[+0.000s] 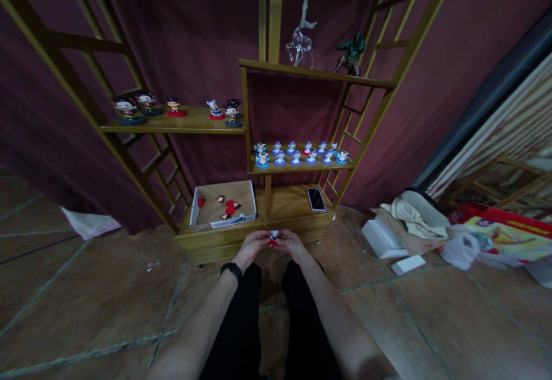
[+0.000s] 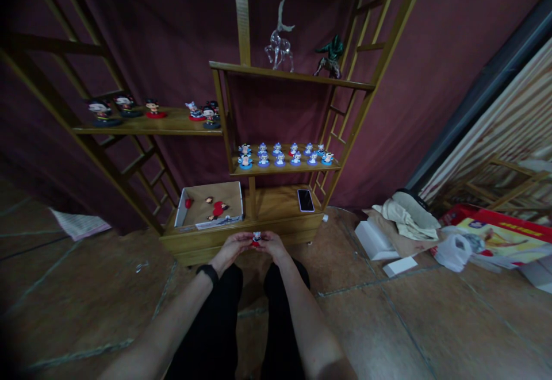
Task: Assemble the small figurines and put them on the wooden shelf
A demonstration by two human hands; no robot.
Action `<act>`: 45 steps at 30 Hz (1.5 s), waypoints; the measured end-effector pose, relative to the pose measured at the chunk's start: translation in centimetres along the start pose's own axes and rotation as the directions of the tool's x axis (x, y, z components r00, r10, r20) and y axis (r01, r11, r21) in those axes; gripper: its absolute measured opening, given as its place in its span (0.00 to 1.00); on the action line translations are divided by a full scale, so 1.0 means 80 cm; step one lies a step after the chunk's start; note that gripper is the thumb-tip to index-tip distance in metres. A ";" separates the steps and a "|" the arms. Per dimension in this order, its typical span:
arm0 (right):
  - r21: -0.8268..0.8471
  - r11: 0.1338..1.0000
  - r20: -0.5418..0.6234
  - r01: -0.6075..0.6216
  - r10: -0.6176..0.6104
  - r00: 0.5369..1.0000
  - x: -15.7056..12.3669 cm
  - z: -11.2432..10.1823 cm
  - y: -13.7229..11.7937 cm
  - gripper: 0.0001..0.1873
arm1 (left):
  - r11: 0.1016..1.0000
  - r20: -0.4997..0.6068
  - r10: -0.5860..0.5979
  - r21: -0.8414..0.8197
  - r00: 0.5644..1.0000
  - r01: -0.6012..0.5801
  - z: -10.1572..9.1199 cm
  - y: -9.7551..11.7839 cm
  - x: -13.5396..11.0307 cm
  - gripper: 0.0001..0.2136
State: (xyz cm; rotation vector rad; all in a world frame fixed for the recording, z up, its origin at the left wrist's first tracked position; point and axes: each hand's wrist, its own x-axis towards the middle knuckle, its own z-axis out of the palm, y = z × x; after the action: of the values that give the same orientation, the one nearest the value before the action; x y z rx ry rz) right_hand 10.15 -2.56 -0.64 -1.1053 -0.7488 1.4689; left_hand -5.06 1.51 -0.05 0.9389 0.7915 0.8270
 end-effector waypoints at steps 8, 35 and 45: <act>0.030 1.000 0.005 -0.005 0.005 1.000 0.004 -0.003 0.005 0.19 | 1.000 -0.018 -0.011 0.001 1.000 0.011 0.003 0.003 -0.003 0.13; 0.180 0.983 0.014 -0.034 0.032 0.999 0.002 -0.004 0.001 0.18 | 0.990 -0.038 -0.114 -0.094 0.993 0.110 0.000 0.006 -0.002 0.11; 0.114 0.990 0.108 -0.080 0.068 0.992 0.005 -0.007 -0.001 0.18 | 0.970 -0.075 -0.225 -0.114 0.971 0.216 -0.005 0.005 0.004 0.07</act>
State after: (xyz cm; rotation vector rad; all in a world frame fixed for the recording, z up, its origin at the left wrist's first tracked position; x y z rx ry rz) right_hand 10.67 -2.22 -0.89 -0.9815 -0.6891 1.6232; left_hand -5.34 2.02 0.10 0.7097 0.9024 0.7108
